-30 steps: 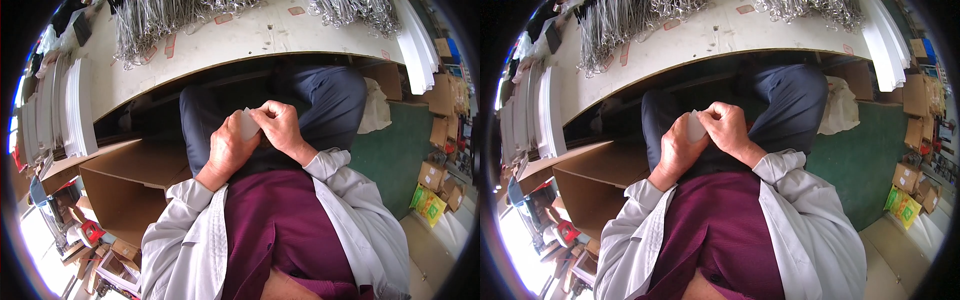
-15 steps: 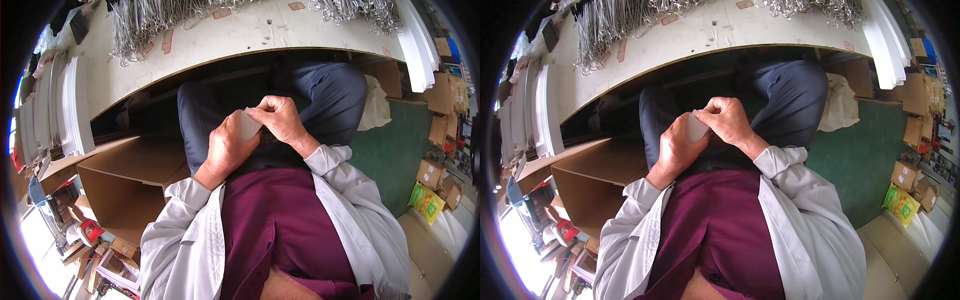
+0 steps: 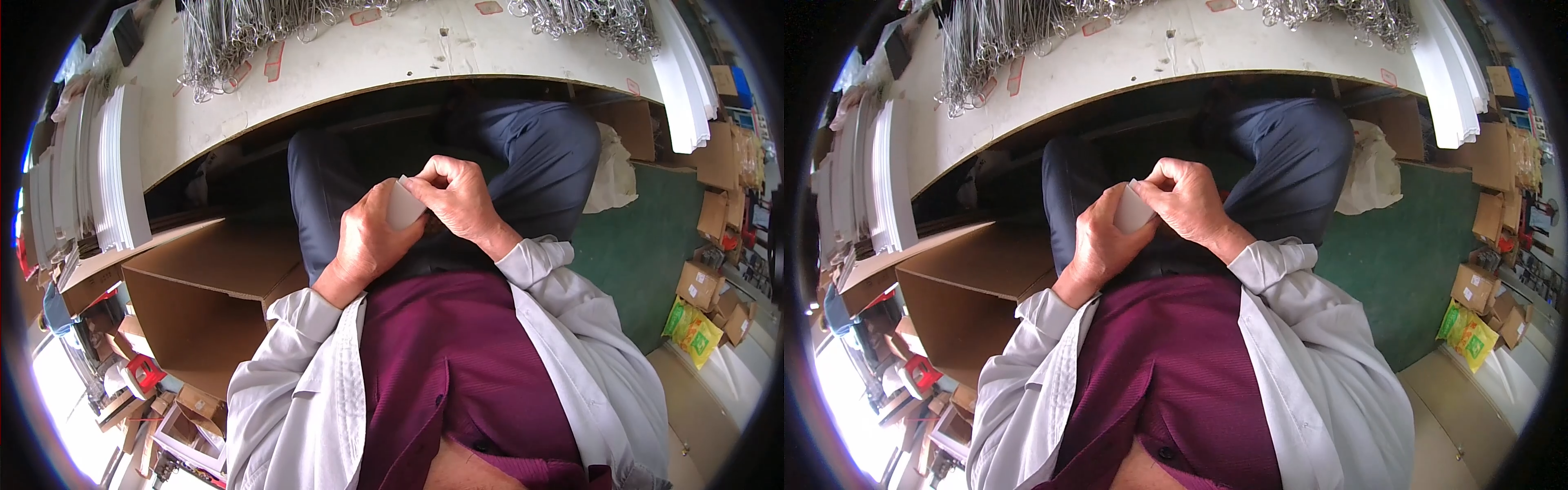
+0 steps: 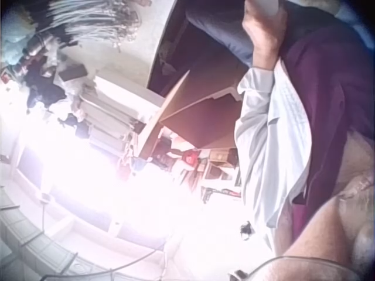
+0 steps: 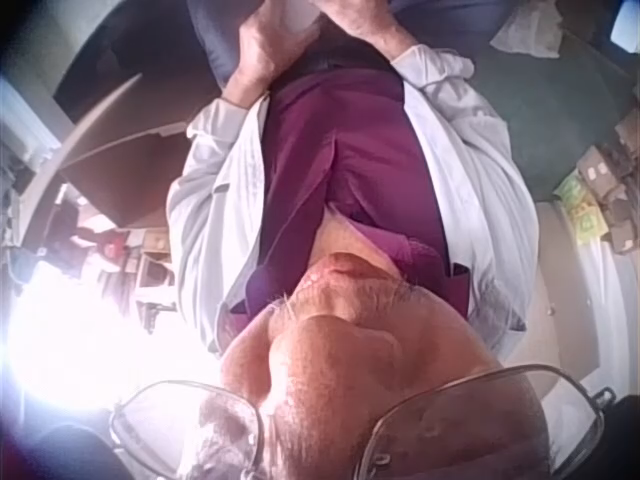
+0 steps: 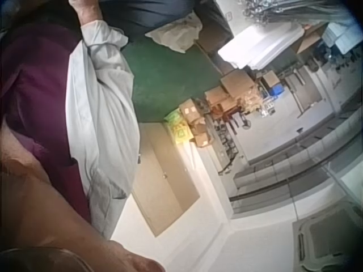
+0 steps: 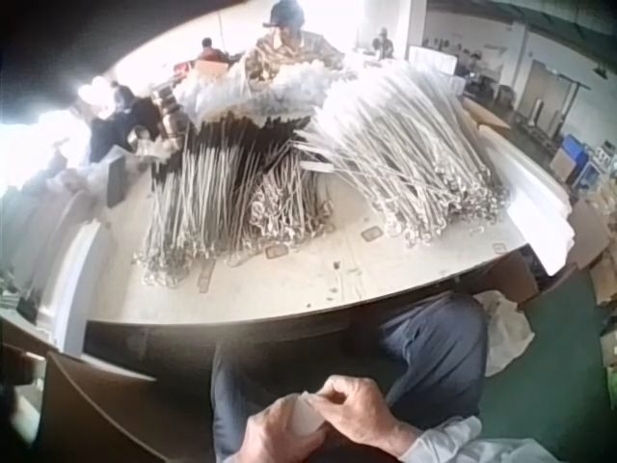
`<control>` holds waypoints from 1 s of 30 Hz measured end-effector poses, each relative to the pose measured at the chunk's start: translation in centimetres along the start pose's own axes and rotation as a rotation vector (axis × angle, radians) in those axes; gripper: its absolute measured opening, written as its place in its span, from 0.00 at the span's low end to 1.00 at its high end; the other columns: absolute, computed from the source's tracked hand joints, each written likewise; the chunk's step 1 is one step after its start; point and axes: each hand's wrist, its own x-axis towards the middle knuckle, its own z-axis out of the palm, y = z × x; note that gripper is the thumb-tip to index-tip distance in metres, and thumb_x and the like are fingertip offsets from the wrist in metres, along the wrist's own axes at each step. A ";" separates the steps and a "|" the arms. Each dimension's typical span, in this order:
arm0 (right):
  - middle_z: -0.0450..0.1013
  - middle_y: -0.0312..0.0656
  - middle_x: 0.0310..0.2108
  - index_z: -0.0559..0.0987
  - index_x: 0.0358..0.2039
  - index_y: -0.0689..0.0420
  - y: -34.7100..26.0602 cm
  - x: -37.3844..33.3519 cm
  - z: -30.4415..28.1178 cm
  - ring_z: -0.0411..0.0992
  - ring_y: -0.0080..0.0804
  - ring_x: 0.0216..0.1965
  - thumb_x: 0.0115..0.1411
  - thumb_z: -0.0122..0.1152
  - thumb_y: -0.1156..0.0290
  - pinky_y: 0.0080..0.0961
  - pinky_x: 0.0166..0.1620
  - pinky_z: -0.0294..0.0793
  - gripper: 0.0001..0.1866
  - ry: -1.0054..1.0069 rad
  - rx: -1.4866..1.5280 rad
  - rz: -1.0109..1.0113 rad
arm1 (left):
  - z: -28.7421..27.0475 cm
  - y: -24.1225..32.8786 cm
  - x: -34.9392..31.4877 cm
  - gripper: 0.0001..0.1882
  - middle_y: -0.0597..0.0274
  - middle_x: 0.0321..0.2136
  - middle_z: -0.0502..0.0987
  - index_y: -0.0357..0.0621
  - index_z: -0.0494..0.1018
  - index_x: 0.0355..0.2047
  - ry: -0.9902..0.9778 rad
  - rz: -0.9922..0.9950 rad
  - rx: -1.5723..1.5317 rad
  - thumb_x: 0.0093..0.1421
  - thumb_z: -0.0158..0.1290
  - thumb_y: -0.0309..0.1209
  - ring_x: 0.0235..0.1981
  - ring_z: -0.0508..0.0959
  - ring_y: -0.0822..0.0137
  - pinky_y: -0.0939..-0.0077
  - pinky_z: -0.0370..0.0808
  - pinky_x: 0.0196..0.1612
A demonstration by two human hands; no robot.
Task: Sorting bundles of wire brushes and packing them into long white cardboard boxes.
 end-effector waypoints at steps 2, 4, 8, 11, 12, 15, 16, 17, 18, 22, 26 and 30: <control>0.77 0.34 0.22 0.81 0.29 0.62 0.5 -0.1 0.0 0.70 0.12 0.25 0.63 0.68 0.70 0.16 0.26 0.70 0.09 -0.013 -0.018 -0.052 | -0.1 0.2 0.0 0.29 0.45 0.36 0.82 0.36 0.75 0.48 0.002 -0.012 0.010 0.47 0.72 0.34 0.36 0.85 0.50 0.63 0.83 0.39; 0.78 0.35 0.24 0.83 0.33 0.63 0.7 -0.3 0.2 0.71 0.13 0.25 0.64 0.68 0.69 0.17 0.27 0.72 0.10 -0.025 -0.036 -0.104 | -0.2 0.1 0.1 0.29 0.44 0.36 0.82 0.36 0.75 0.47 0.004 -0.024 0.019 0.48 0.72 0.34 0.36 0.85 0.50 0.63 0.83 0.39; 0.82 0.39 0.33 0.80 0.55 0.63 -0.2 -1.8 0.7 0.74 0.15 0.30 0.66 0.66 0.64 0.18 0.35 0.76 0.21 -0.032 -0.139 -0.152 | -0.7 0.1 0.9 0.27 0.43 0.35 0.82 0.34 0.74 0.47 0.069 -0.035 0.035 0.50 0.69 0.34 0.36 0.84 0.45 0.60 0.83 0.38; 0.82 0.47 0.39 0.77 0.59 0.62 0.7 -1.5 1.0 0.78 0.20 0.35 0.67 0.65 0.65 0.21 0.39 0.78 0.23 -0.080 -0.063 -0.161 | -0.7 0.2 0.9 0.27 0.43 0.36 0.82 0.34 0.74 0.47 0.043 -0.057 0.009 0.49 0.69 0.33 0.36 0.84 0.44 0.60 0.83 0.38; 0.82 0.47 0.39 0.77 0.59 0.62 0.7 -1.6 1.0 0.78 0.20 0.35 0.67 0.65 0.65 0.21 0.39 0.78 0.23 -0.079 -0.065 -0.161 | -0.6 0.0 0.9 0.26 0.42 0.36 0.82 0.34 0.74 0.47 0.050 -0.034 0.016 0.49 0.68 0.32 0.37 0.84 0.44 0.60 0.83 0.38; 0.81 0.55 0.42 0.76 0.60 0.62 0.4 -1.6 1.1 0.83 0.36 0.40 0.67 0.64 0.68 0.28 0.42 0.80 0.23 -0.091 -0.256 -0.292 | -0.7 -0.3 0.9 0.26 0.42 0.36 0.82 0.34 0.74 0.47 0.054 -0.024 0.013 0.49 0.67 0.30 0.37 0.84 0.43 0.59 0.83 0.39; 0.81 0.55 0.42 0.76 0.60 0.62 0.3 -1.6 1.2 0.83 0.36 0.40 0.67 0.64 0.68 0.28 0.42 0.80 0.23 -0.094 -0.254 -0.294 | -0.8 -0.3 0.9 0.26 0.41 0.36 0.81 0.34 0.74 0.48 0.052 -0.035 0.005 0.49 0.67 0.29 0.37 0.84 0.43 0.59 0.83 0.39; 0.81 0.55 0.42 0.76 0.59 0.63 0.1 -1.5 1.2 0.83 0.37 0.41 0.67 0.63 0.69 0.28 0.43 0.80 0.22 -0.117 -0.292 -0.270 | -0.8 -0.5 0.9 0.26 0.41 0.36 0.81 0.34 0.74 0.48 0.060 -0.032 0.009 0.49 0.67 0.29 0.37 0.84 0.43 0.59 0.83 0.39; 0.81 0.56 0.42 0.76 0.59 0.63 -0.2 -1.4 1.2 0.83 0.37 0.41 0.66 0.63 0.70 0.28 0.43 0.80 0.22 -0.141 -0.329 -0.250 | -0.5 -0.7 0.8 0.25 0.40 0.36 0.81 0.34 0.74 0.48 0.056 -0.045 -0.006 0.49 0.67 0.29 0.38 0.84 0.42 0.59 0.82 0.39; 0.82 0.55 0.41 0.77 0.57 0.65 1.2 -1.3 1.6 0.83 0.34 0.39 0.66 0.62 0.72 0.27 0.42 0.80 0.20 -0.039 -0.249 -0.383 | -0.4 -0.9 0.8 0.25 0.40 0.37 0.80 0.35 0.73 0.49 0.075 0.019 0.039 0.50 0.65 0.29 0.39 0.83 0.42 0.56 0.82 0.39; 0.83 0.49 0.39 0.77 0.57 0.65 -0.7 -0.2 1.5 0.80 0.24 0.37 0.67 0.61 0.71 0.24 0.40 0.79 0.20 -0.044 -0.108 -0.223 | -2.9 0.7 1.2 0.29 0.43 0.39 0.81 0.36 0.70 0.53 0.040 0.007 0.059 0.52 0.65 0.32 0.40 0.83 0.43 0.55 0.82 0.41; 0.82 0.43 0.33 0.77 0.56 0.66 -3.2 2.5 0.5 0.74 0.15 0.32 0.68 0.62 0.70 0.19 0.35 0.76 0.19 0.004 0.071 -0.188 | -6.7 0.0 -0.9 0.32 0.41 0.40 0.80 0.35 0.72 0.53 0.002 -0.001 0.186 0.49 0.70 0.32 0.38 0.84 0.49 0.62 0.82 0.40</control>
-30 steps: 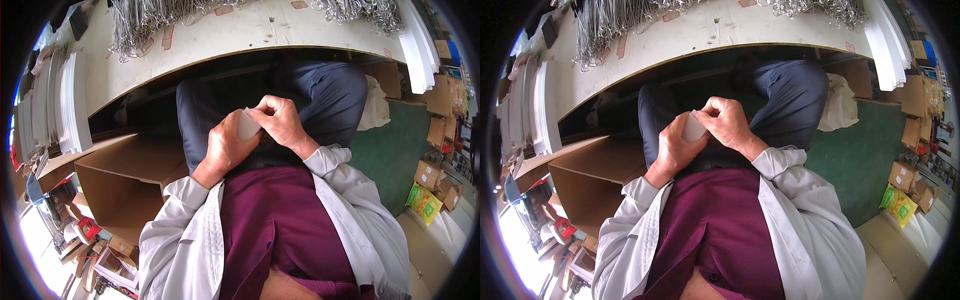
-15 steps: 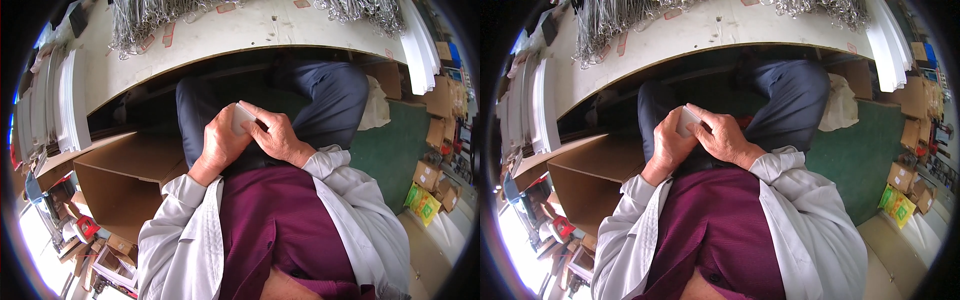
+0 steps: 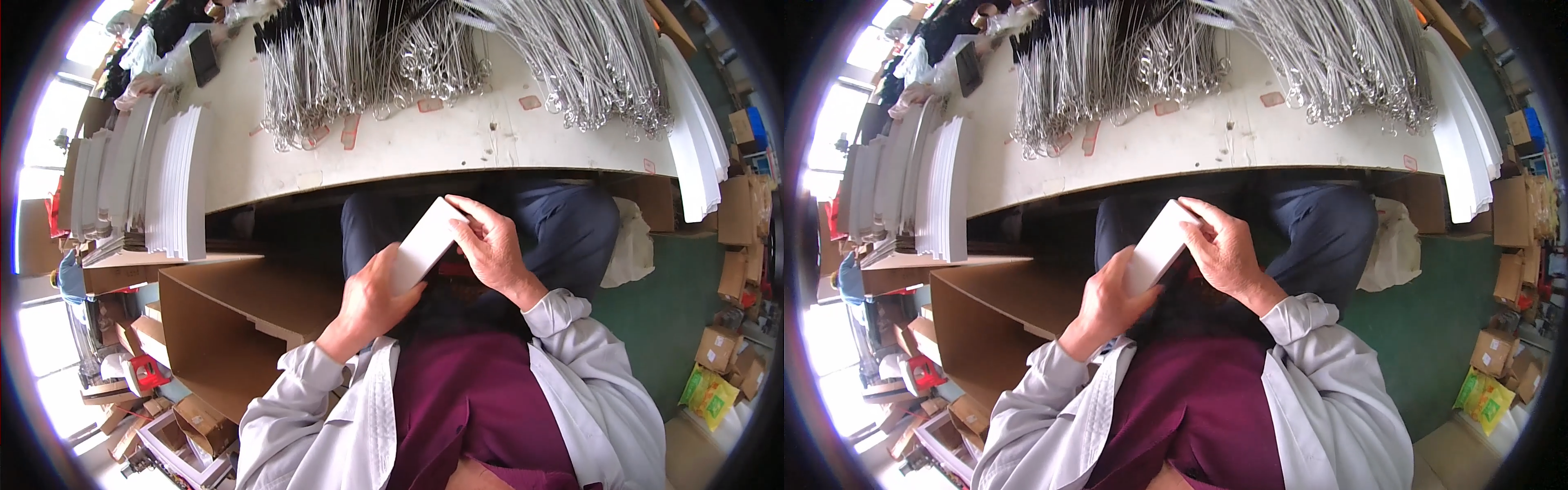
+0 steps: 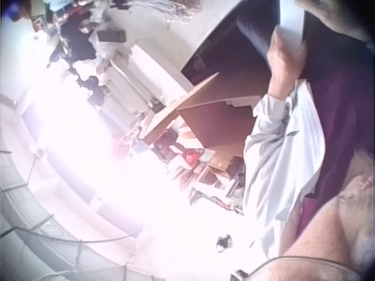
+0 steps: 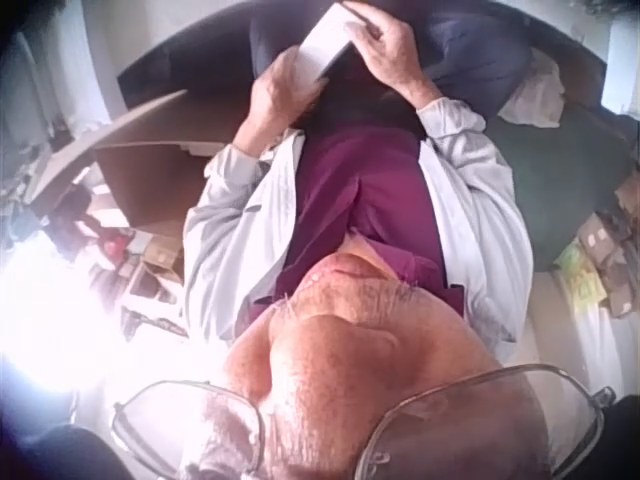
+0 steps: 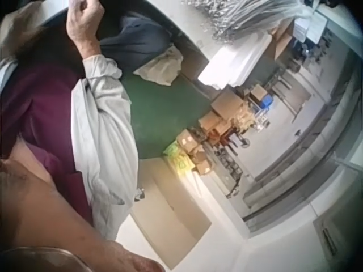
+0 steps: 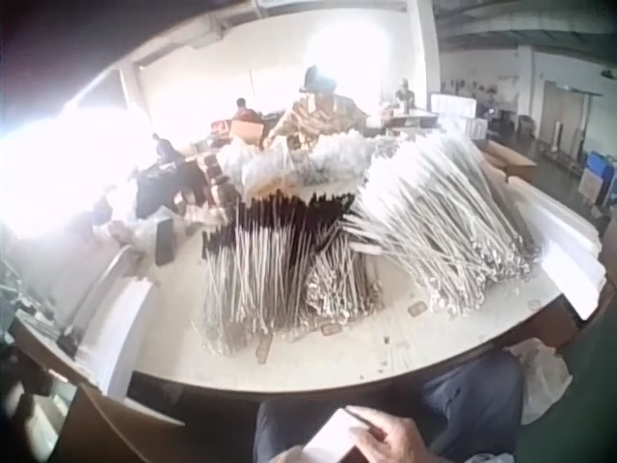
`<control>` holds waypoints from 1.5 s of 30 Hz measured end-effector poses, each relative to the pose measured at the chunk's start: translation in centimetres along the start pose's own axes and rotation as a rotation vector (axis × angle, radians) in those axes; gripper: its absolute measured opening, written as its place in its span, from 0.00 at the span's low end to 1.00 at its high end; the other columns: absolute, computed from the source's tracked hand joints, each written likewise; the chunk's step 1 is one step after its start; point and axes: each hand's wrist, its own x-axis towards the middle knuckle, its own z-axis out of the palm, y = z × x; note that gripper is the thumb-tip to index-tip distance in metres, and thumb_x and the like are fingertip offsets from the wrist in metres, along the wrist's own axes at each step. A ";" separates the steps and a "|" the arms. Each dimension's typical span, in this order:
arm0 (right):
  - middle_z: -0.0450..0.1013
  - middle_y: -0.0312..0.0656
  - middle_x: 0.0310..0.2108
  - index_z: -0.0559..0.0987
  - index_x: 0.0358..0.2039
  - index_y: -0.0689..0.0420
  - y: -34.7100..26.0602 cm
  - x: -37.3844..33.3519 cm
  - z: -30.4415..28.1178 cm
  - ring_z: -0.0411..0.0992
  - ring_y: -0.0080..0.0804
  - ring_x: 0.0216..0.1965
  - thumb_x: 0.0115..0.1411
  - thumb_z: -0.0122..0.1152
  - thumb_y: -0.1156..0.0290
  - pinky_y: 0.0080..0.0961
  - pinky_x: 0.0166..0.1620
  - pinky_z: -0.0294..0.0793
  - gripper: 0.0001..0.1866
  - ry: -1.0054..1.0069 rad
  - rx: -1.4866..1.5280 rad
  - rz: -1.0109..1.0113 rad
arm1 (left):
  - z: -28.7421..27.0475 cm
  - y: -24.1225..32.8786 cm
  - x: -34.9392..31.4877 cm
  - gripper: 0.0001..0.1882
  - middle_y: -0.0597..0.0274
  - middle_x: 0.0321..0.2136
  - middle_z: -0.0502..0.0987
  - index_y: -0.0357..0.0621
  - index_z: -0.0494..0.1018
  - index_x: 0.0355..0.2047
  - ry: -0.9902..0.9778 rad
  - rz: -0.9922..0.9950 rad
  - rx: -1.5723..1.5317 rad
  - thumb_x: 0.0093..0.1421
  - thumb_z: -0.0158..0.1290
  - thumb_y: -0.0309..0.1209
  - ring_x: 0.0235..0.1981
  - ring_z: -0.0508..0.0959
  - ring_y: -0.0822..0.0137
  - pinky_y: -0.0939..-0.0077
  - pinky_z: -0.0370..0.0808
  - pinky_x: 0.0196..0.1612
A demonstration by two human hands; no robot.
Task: Sorting bundles of wire brushes and packing them into long white cardboard boxes.
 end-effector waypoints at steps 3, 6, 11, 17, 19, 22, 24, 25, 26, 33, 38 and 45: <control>0.80 0.41 0.28 0.80 0.49 0.65 -1.4 2.3 -0.5 0.75 0.20 0.25 0.66 0.64 0.68 0.23 0.29 0.74 0.15 -0.027 -0.238 -0.192 | -3.5 -1.5 -0.8 0.33 0.45 0.36 0.80 0.35 0.72 0.52 0.098 -0.121 -0.005 0.50 0.71 0.35 0.32 0.84 0.54 0.65 0.81 0.35; 0.77 0.41 0.24 0.81 0.40 0.62 -3.0 5.6 -1.1 0.75 0.34 0.22 0.62 0.67 0.70 0.29 0.29 0.75 0.10 0.095 -0.526 -0.536 | -9.3 -2.1 1.6 0.30 0.45 0.28 0.81 0.35 0.73 0.48 0.297 -0.321 0.196 0.51 0.71 0.38 0.30 0.84 0.50 0.62 0.80 0.32; 0.78 0.41 0.28 0.81 0.41 0.61 -3.4 10.9 -0.3 0.77 0.33 0.25 0.60 0.67 0.73 0.29 0.30 0.76 0.10 0.102 -0.684 -0.693 | -16.9 -9.4 7.3 0.30 0.40 0.30 0.82 0.31 0.77 0.43 0.448 -0.300 0.653 0.55 0.66 0.48 0.34 0.84 0.43 0.52 0.79 0.38; 0.80 0.46 0.32 0.81 0.43 0.60 -2.8 14.8 4.1 0.79 0.44 0.32 0.60 0.64 0.68 0.39 0.36 0.78 0.13 0.067 -0.853 -0.650 | -21.9 -16.6 15.1 0.37 0.34 0.33 0.82 0.27 0.77 0.43 0.393 -0.496 0.768 0.58 0.59 0.58 0.38 0.83 0.39 0.49 0.80 0.41; 0.80 0.48 0.33 0.81 0.44 0.58 -2.3 15.9 4.5 0.79 0.47 0.34 0.59 0.64 0.67 0.42 0.38 0.79 0.14 0.113 -0.916 -0.646 | -22.1 -16.2 16.0 0.38 0.34 0.33 0.82 0.27 0.77 0.42 0.387 -0.485 0.852 0.59 0.58 0.59 0.38 0.83 0.39 0.49 0.80 0.41; 0.80 0.48 0.34 0.81 0.44 0.58 -1.9 16.4 4.7 0.80 0.47 0.34 0.59 0.64 0.67 0.42 0.39 0.79 0.14 0.100 -0.927 -0.617 | -20.9 -13.0 16.1 0.34 0.37 0.32 0.82 0.30 0.77 0.41 0.409 -0.437 0.932 0.60 0.58 0.57 0.36 0.84 0.41 0.51 0.80 0.39; 0.80 0.48 0.33 0.81 0.44 0.58 -2.0 16.3 4.7 0.80 0.46 0.34 0.59 0.65 0.67 0.41 0.39 0.79 0.14 0.121 -0.930 -0.627 | -19.3 -11.0 15.5 0.25 0.43 0.29 0.83 0.37 0.79 0.39 0.563 -0.003 0.694 0.61 0.60 0.51 0.31 0.84 0.45 0.53 0.80 0.37; 0.80 0.48 0.33 0.81 0.43 0.57 -1.8 16.3 4.5 0.80 0.46 0.34 0.59 0.65 0.67 0.41 0.38 0.79 0.13 0.147 -0.938 -0.630 | -17.7 -8.9 15.5 0.21 0.45 0.28 0.82 0.39 0.80 0.38 0.471 -0.007 0.635 0.61 0.61 0.48 0.29 0.83 0.46 0.54 0.79 0.36; 0.80 0.48 0.33 0.81 0.43 0.57 -1.7 16.3 4.3 0.80 0.46 0.34 0.59 0.65 0.67 0.41 0.38 0.79 0.13 0.147 -0.941 -0.628 | -16.2 -6.3 15.3 0.18 0.47 0.26 0.82 0.41 0.80 0.37 0.383 -0.013 0.580 0.61 0.61 0.45 0.27 0.83 0.47 0.55 0.79 0.34; 0.79 0.48 0.24 0.81 0.36 0.59 -1.3 16.2 4.8 0.79 0.49 0.27 0.61 0.62 0.66 0.43 0.32 0.78 0.10 0.254 -0.824 -0.596 | -6.2 -2.5 17.0 0.11 0.41 0.26 0.80 0.36 0.80 0.36 0.185 0.049 0.264 0.60 0.58 0.33 0.30 0.82 0.43 0.55 0.77 0.35; 0.78 0.52 0.24 0.80 0.33 0.60 -2.0 15.4 4.1 0.79 0.50 0.27 0.63 0.59 0.65 0.44 0.31 0.78 0.10 0.253 -0.739 -0.614 | -3.8 -1.8 19.4 0.13 0.41 0.32 0.82 0.38 0.81 0.36 0.216 -0.147 0.351 0.58 0.57 0.35 0.36 0.82 0.40 0.53 0.78 0.42; 0.78 0.51 0.24 0.81 0.31 0.59 -2.0 15.6 4.0 0.79 0.51 0.27 0.63 0.59 0.65 0.42 0.31 0.77 0.10 0.269 -0.681 -0.600 | -2.6 -1.6 20.2 0.12 0.43 0.29 0.82 0.38 0.82 0.32 0.367 -0.125 0.136 0.57 0.56 0.34 0.31 0.83 0.43 0.56 0.80 0.38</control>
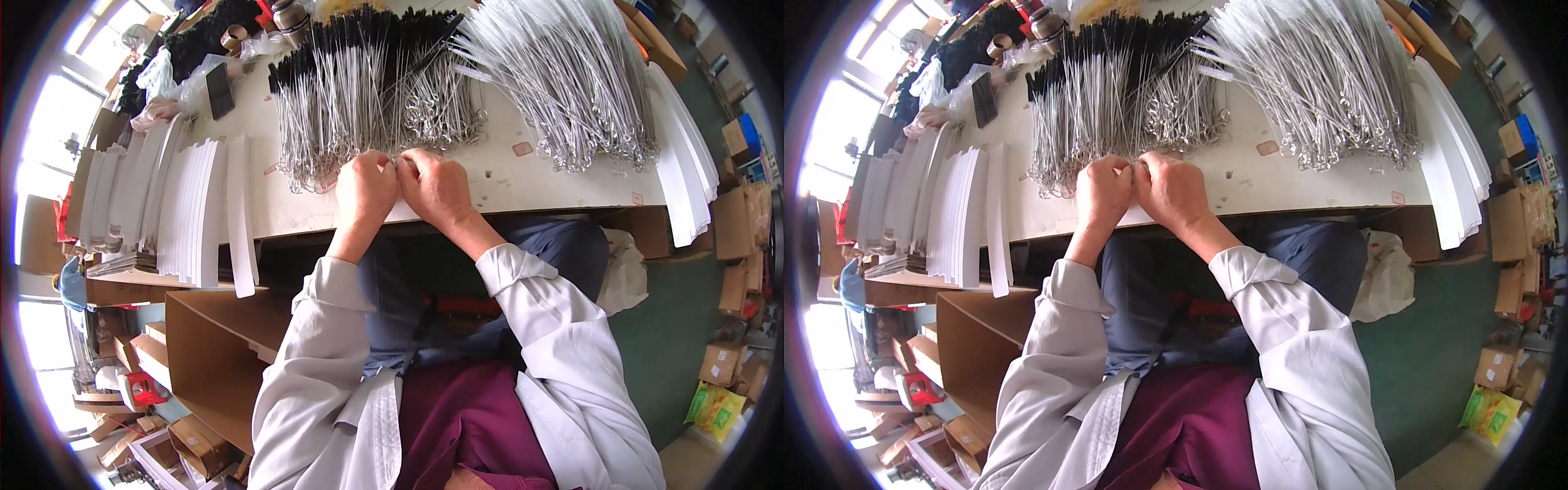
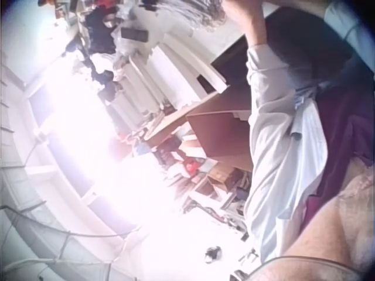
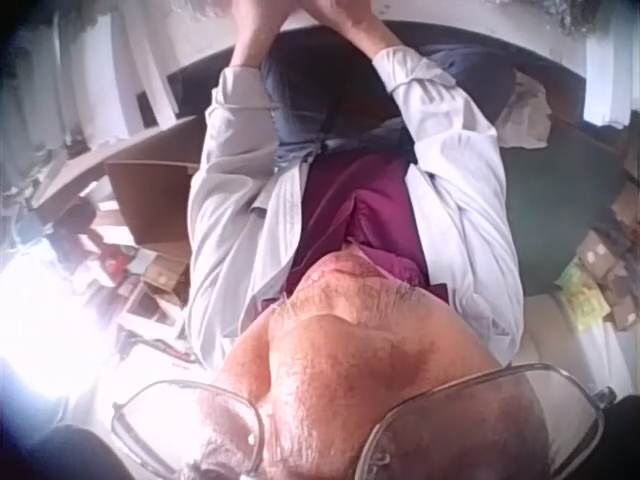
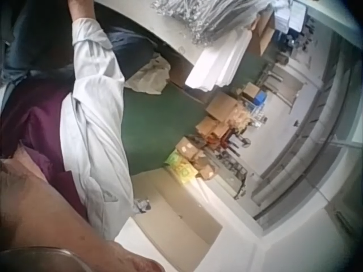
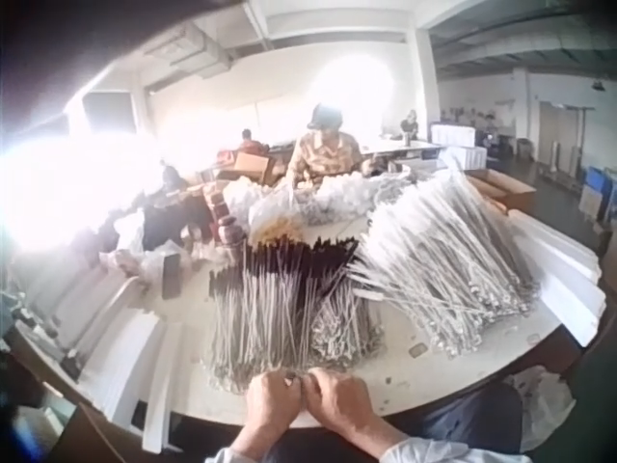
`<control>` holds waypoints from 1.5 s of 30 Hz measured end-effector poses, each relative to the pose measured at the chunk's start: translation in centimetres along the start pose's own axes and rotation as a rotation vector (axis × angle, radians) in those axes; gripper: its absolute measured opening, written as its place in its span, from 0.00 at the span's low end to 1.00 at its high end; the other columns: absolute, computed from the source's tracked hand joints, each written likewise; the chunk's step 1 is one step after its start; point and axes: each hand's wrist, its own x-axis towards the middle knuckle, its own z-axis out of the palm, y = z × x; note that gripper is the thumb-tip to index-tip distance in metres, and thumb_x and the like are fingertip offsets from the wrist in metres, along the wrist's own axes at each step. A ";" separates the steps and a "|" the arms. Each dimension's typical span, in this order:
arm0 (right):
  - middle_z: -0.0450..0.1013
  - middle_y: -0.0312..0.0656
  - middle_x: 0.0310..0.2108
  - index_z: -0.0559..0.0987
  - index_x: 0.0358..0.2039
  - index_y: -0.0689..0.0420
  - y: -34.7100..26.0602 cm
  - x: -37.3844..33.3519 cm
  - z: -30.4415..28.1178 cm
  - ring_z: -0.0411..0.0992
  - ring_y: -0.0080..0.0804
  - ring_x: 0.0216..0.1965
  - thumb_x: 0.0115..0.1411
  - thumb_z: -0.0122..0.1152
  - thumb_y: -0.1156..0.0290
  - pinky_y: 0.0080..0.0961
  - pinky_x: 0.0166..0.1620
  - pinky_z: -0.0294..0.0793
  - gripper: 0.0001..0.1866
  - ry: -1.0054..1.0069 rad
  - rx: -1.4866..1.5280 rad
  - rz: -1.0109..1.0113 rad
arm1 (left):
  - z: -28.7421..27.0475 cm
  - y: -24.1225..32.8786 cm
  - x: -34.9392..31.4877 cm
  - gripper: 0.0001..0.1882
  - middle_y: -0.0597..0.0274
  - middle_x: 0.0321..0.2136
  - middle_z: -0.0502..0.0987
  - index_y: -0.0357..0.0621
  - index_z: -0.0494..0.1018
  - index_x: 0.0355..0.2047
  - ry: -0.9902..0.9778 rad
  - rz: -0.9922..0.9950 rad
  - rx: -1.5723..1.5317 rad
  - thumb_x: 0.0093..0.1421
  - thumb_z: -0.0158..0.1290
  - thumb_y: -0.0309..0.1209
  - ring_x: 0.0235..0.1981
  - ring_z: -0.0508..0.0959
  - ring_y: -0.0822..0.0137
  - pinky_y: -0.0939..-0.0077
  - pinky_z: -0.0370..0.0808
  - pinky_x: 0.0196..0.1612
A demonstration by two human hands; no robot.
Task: Sorting bundles of wire brushes and packing them into long white cardboard boxes.
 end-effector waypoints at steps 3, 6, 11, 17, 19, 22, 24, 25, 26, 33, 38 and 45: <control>0.78 0.51 0.22 0.80 0.28 0.59 0.0 0.1 -0.2 0.78 0.52 0.26 0.64 0.59 0.65 0.42 0.31 0.77 0.12 0.009 0.046 0.045 | -0.1 0.1 0.2 0.12 0.50 0.25 0.83 0.37 0.82 0.35 -0.014 -0.047 -0.097 0.57 0.59 0.33 0.27 0.84 0.60 0.68 0.80 0.35; 0.77 0.51 0.20 0.79 0.25 0.61 0.0 0.5 -0.5 0.78 0.51 0.24 0.67 0.55 0.60 0.43 0.30 0.77 0.18 -0.012 0.119 0.122 | -0.9 0.1 -0.2 0.08 0.59 0.23 0.82 0.35 0.81 0.32 -0.079 -0.053 -0.346 0.59 0.61 0.30 0.25 0.81 0.72 0.76 0.78 0.30; 0.78 0.48 0.21 0.82 0.34 0.64 0.6 1.5 -1.1 0.78 0.39 0.21 0.72 0.50 0.50 0.39 0.28 0.77 0.27 -0.158 0.456 0.346 | -4.7 2.5 -0.3 0.05 0.63 0.25 0.81 0.34 0.78 0.32 -0.042 0.109 -0.517 0.61 0.62 0.24 0.25 0.78 0.78 0.81 0.77 0.30; 0.80 0.50 0.39 0.75 0.53 0.70 -3.1 7.0 -2.6 0.78 0.29 0.39 0.75 0.42 0.50 0.25 0.43 0.77 0.31 -0.437 1.341 0.742 | -6.2 3.8 -1.7 0.04 0.58 0.30 0.82 0.33 0.76 0.32 -0.074 0.115 -0.842 0.63 0.58 0.22 0.32 0.82 0.71 0.76 0.80 0.37; 0.80 0.49 0.41 0.75 0.55 0.69 -4.2 7.6 -3.5 0.77 0.29 0.38 0.76 0.42 0.53 0.25 0.43 0.76 0.28 -0.435 1.361 0.756 | -7.1 3.5 -2.1 0.03 0.56 0.33 0.82 0.33 0.76 0.34 -0.064 0.070 -1.067 0.65 0.56 0.22 0.32 0.83 0.69 0.73 0.83 0.37; 0.79 0.45 0.39 0.76 0.55 0.68 -3.9 8.1 -3.9 0.73 0.24 0.32 0.76 0.46 0.58 0.21 0.37 0.74 0.24 -0.462 1.408 0.687 | -8.1 3.2 -3.2 0.04 0.52 0.33 0.82 0.33 0.76 0.34 -0.017 0.016 -1.145 0.66 0.56 0.23 0.32 0.84 0.66 0.70 0.84 0.38; 0.78 0.42 0.37 0.76 0.55 0.67 -3.9 7.9 -3.5 0.72 0.22 0.31 0.75 0.48 0.60 0.20 0.33 0.72 0.22 -0.469 1.386 0.660 | -8.4 2.7 -4.1 0.05 0.50 0.33 0.83 0.33 0.76 0.35 0.021 0.018 -1.161 0.67 0.55 0.23 0.32 0.85 0.62 0.66 0.84 0.38; 0.77 0.39 0.34 0.77 0.54 0.66 -4.0 7.8 -3.3 0.70 0.19 0.30 0.75 0.49 0.61 0.18 0.30 0.70 0.21 -0.469 1.362 0.629 | -8.6 2.6 -4.5 0.05 0.50 0.33 0.83 0.33 0.76 0.35 0.025 0.011 -1.158 0.67 0.55 0.23 0.32 0.85 0.62 0.66 0.84 0.38; 0.75 0.35 0.31 0.78 0.54 0.64 -4.1 7.8 -3.3 0.68 0.17 0.28 0.73 0.53 0.65 0.17 0.25 0.65 0.17 -0.464 1.406 0.637 | -8.6 2.6 -4.9 0.05 0.50 0.33 0.83 0.33 0.76 0.35 0.021 -0.020 -1.187 0.67 0.54 0.23 0.31 0.85 0.62 0.66 0.84 0.38; 0.74 0.32 0.26 0.80 0.48 0.61 -6.3 7.6 -3.6 0.69 0.17 0.21 0.72 0.56 0.64 0.17 0.25 0.68 0.14 -0.369 1.200 0.448 | -7.7 2.4 -7.6 0.05 0.52 0.31 0.82 0.34 0.75 0.33 -0.052 -0.178 -1.270 0.66 0.56 0.23 0.28 0.83 0.67 0.71 0.83 0.37; 0.76 0.37 0.23 0.80 0.42 0.59 -7.7 7.5 -6.1 0.72 0.26 0.20 0.73 0.53 0.60 0.21 0.23 0.71 0.15 -0.069 1.211 0.462 | -6.2 3.3 -8.7 0.05 0.55 0.29 0.82 0.34 0.74 0.31 -0.221 -0.203 -1.209 0.66 0.54 0.23 0.28 0.81 0.71 0.76 0.81 0.36; 0.62 0.25 0.19 0.80 0.49 0.62 -1.3 5.5 -11.4 0.53 0.10 0.15 0.75 0.51 0.61 0.11 0.18 0.51 0.17 0.052 0.902 0.524 | -4.4 3.5 -7.4 0.07 0.63 0.26 0.81 0.34 0.78 0.33 -0.362 -0.070 -0.629 0.65 0.55 0.27 0.27 0.80 0.76 0.80 0.78 0.34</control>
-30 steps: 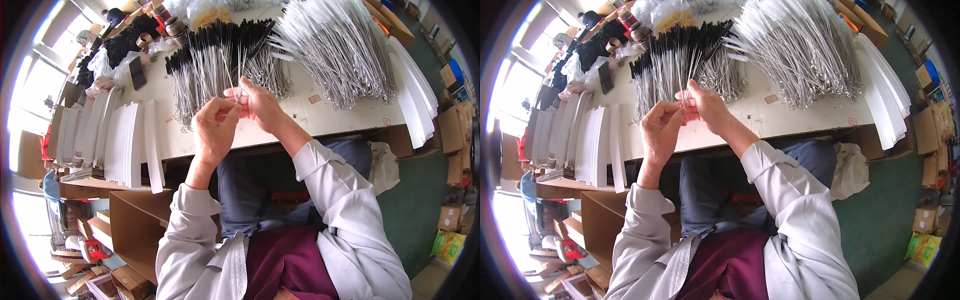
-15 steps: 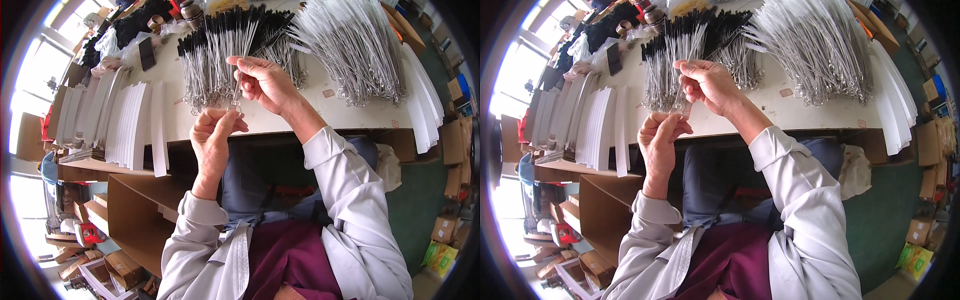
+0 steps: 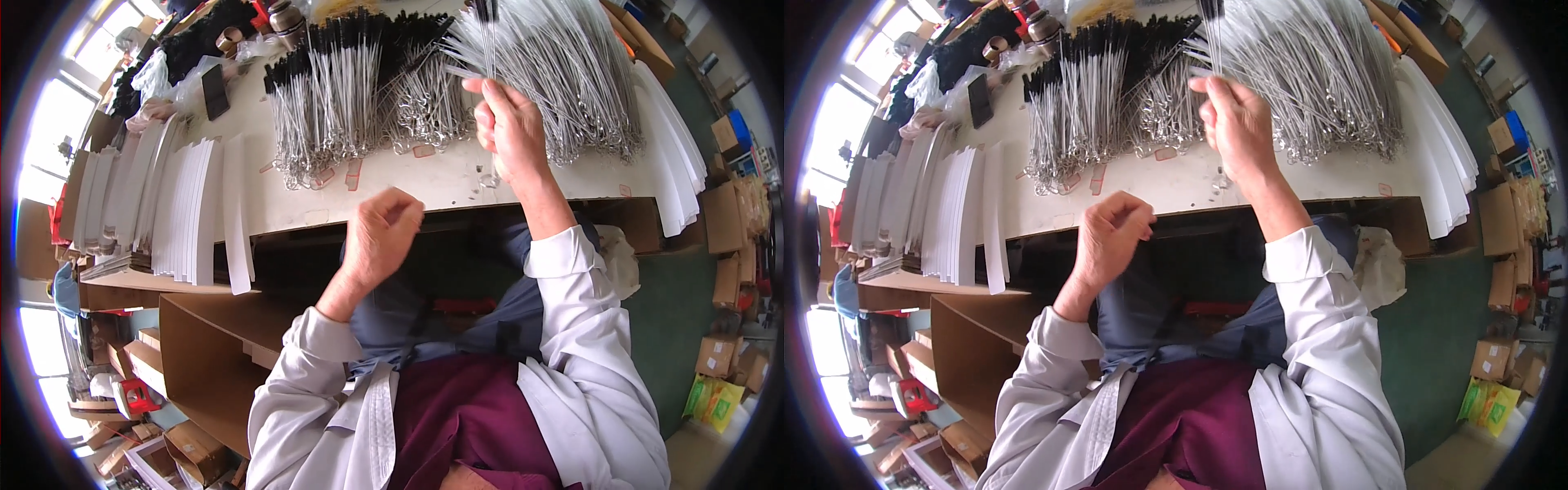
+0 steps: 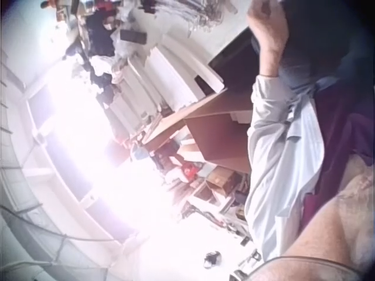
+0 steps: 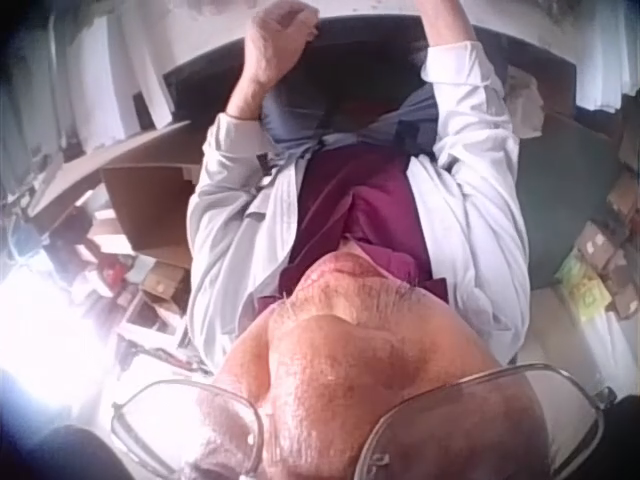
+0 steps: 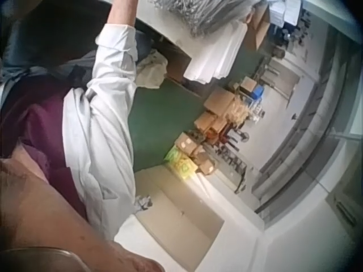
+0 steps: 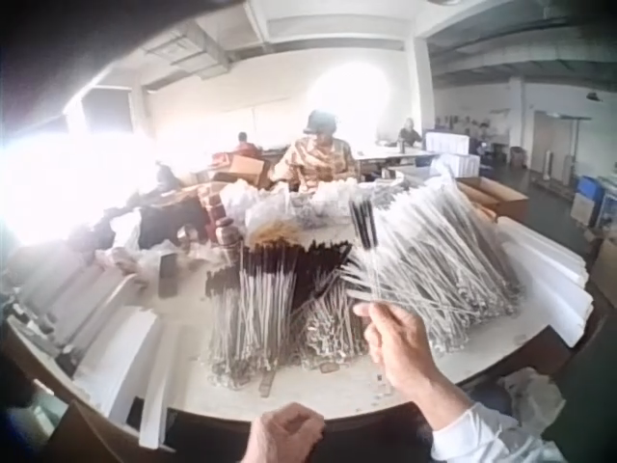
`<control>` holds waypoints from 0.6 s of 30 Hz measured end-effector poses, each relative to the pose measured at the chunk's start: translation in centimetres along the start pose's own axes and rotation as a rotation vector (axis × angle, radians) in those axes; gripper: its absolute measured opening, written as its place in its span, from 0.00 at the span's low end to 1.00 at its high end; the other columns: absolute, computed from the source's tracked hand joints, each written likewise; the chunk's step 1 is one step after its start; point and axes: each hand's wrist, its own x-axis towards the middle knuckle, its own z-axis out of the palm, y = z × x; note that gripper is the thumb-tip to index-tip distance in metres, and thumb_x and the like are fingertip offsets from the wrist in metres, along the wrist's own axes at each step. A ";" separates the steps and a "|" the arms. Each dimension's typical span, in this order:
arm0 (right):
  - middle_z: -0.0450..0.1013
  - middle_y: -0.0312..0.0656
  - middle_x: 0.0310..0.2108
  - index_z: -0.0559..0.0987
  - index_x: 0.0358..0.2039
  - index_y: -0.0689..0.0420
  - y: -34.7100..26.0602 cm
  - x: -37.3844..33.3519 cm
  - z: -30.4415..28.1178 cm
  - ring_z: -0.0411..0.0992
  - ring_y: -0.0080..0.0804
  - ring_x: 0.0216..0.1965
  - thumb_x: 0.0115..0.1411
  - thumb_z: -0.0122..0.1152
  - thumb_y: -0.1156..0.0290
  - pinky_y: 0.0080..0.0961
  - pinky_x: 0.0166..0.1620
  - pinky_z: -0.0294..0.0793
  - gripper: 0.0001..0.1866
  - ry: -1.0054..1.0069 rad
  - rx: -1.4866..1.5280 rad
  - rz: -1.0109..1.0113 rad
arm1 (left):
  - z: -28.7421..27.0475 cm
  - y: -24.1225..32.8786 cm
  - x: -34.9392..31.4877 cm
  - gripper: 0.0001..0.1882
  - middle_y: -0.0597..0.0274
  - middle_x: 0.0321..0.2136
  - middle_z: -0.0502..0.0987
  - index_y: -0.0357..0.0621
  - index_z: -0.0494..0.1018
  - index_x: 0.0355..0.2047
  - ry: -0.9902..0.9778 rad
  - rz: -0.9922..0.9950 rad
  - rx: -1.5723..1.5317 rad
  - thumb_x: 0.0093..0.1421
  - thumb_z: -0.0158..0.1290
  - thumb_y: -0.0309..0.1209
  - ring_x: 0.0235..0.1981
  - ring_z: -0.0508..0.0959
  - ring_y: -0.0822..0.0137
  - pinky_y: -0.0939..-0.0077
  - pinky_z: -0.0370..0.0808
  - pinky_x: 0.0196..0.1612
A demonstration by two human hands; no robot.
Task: Sorting bundles of wire brushes and packing them into long white cardboard boxes.
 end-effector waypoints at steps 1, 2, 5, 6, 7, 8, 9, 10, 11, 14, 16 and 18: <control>0.67 0.28 0.19 0.83 0.42 0.62 1.0 -0.1 -1.4 0.59 0.13 0.17 0.73 0.52 0.60 0.15 0.20 0.58 0.18 0.065 -0.157 -0.036 | -0.4 -0.6 1.0 0.08 0.64 0.25 0.81 0.34 0.78 0.33 0.029 0.033 0.041 0.65 0.55 0.27 0.26 0.79 0.77 0.81 0.78 0.32; 0.67 0.28 0.19 0.83 0.42 0.62 2.0 -0.4 -2.8 0.59 0.13 0.17 0.73 0.52 0.60 0.15 0.20 0.58 0.18 0.079 -0.161 -0.039 | -0.3 -1.2 2.2 0.08 0.63 0.24 0.81 0.33 0.79 0.32 0.069 0.058 0.087 0.64 0.56 0.27 0.26 0.80 0.76 0.80 0.77 0.32; 0.68 0.31 0.19 0.83 0.41 0.63 4.9 -2.0 -4.9 0.63 0.16 0.19 0.73 0.53 0.58 0.21 0.25 0.63 0.19 0.099 -0.394 -0.084 | -1.1 -0.7 5.2 0.09 0.51 0.23 0.82 0.34 0.80 0.32 0.176 0.164 0.300 0.59 0.59 0.29 0.25 0.83 0.65 0.71 0.78 0.32; 0.68 0.32 0.18 0.83 0.41 0.63 5.7 -2.3 -5.5 0.64 0.17 0.20 0.73 0.52 0.58 0.23 0.26 0.65 0.20 0.124 -0.475 -0.108 | -1.2 -0.6 6.3 0.09 0.50 0.24 0.82 0.34 0.80 0.33 0.203 0.196 0.355 0.58 0.59 0.29 0.26 0.84 0.61 0.68 0.78 0.33; 0.67 0.33 0.18 0.83 0.41 0.63 6.4 -2.6 -5.9 0.65 0.18 0.21 0.73 0.52 0.58 0.25 0.28 0.66 0.20 0.150 -0.557 -0.132 | -1.2 -1.9 7.6 0.09 0.50 0.23 0.82 0.35 0.80 0.34 0.227 0.270 0.387 0.58 0.59 0.30 0.25 0.83 0.56 0.65 0.78 0.32; 0.67 0.33 0.18 0.83 0.41 0.63 7.1 -2.8 -6.3 0.65 0.18 0.21 0.73 0.52 0.58 0.25 0.28 0.66 0.20 0.162 -0.556 -0.131 | -0.9 -1.5 8.4 0.09 0.50 0.23 0.82 0.35 0.80 0.34 0.216 0.274 0.387 0.58 0.59 0.30 0.25 0.83 0.56 0.65 0.78 0.32; 0.64 0.30 0.18 0.83 0.41 0.62 7.7 -3.0 -6.6 0.61 0.16 0.21 0.74 0.50 0.58 0.22 0.27 0.63 0.20 0.152 -0.578 -0.183 | -0.6 -0.9 9.0 0.10 0.50 0.22 0.81 0.36 0.80 0.35 0.192 0.253 0.466 0.58 0.59 0.31 0.26 0.83 0.54 0.63 0.78 0.33; 0.61 0.27 0.18 0.82 0.41 0.61 8.2 -2.9 -6.9 0.57 0.14 0.21 0.75 0.49 0.58 0.19 0.26 0.59 0.20 0.142 -0.599 -0.235 | -0.3 -0.5 9.7 0.11 0.49 0.22 0.81 0.37 0.79 0.36 0.169 0.232 0.545 0.58 0.60 0.32 0.26 0.83 0.51 0.61 0.78 0.33; 0.61 0.27 0.18 0.82 0.40 0.62 8.1 -2.9 -6.8 0.58 0.14 0.22 0.75 0.50 0.59 0.19 0.26 0.59 0.19 0.134 -0.595 -0.250 | -0.1 -0.5 10.5 0.12 0.48 0.22 0.80 0.38 0.79 0.37 0.191 0.301 0.589 0.58 0.61 0.33 0.27 0.82 0.48 0.59 0.77 0.34; 0.63 0.34 0.15 0.82 0.40 0.64 8.0 -3.0 -7.0 0.62 0.19 0.21 0.73 0.51 0.59 0.27 0.27 0.65 0.20 0.163 -0.583 -0.195 | 0.8 -0.2 12.6 0.12 0.48 0.22 0.80 0.39 0.79 0.37 0.156 0.266 0.675 0.58 0.61 0.34 0.28 0.82 0.48 0.58 0.78 0.35; 0.63 0.33 0.15 0.82 0.40 0.64 7.9 -3.0 -6.9 0.62 0.19 0.21 0.73 0.52 0.60 0.26 0.27 0.64 0.19 0.154 -0.558 -0.212 | 0.9 -0.9 13.6 0.10 0.49 0.23 0.81 0.39 0.80 0.35 0.132 0.272 0.671 0.57 0.61 0.33 0.28 0.82 0.48 0.58 0.78 0.35; 0.62 0.33 0.15 0.82 0.39 0.64 8.0 -3.1 -7.0 0.61 0.18 0.21 0.73 0.52 0.60 0.26 0.27 0.64 0.19 0.152 -0.535 -0.225 | 1.1 -1.0 13.7 0.08 0.50 0.23 0.81 0.39 0.80 0.31 0.172 0.289 0.589 0.57 0.60 0.32 0.28 0.83 0.49 0.59 0.78 0.35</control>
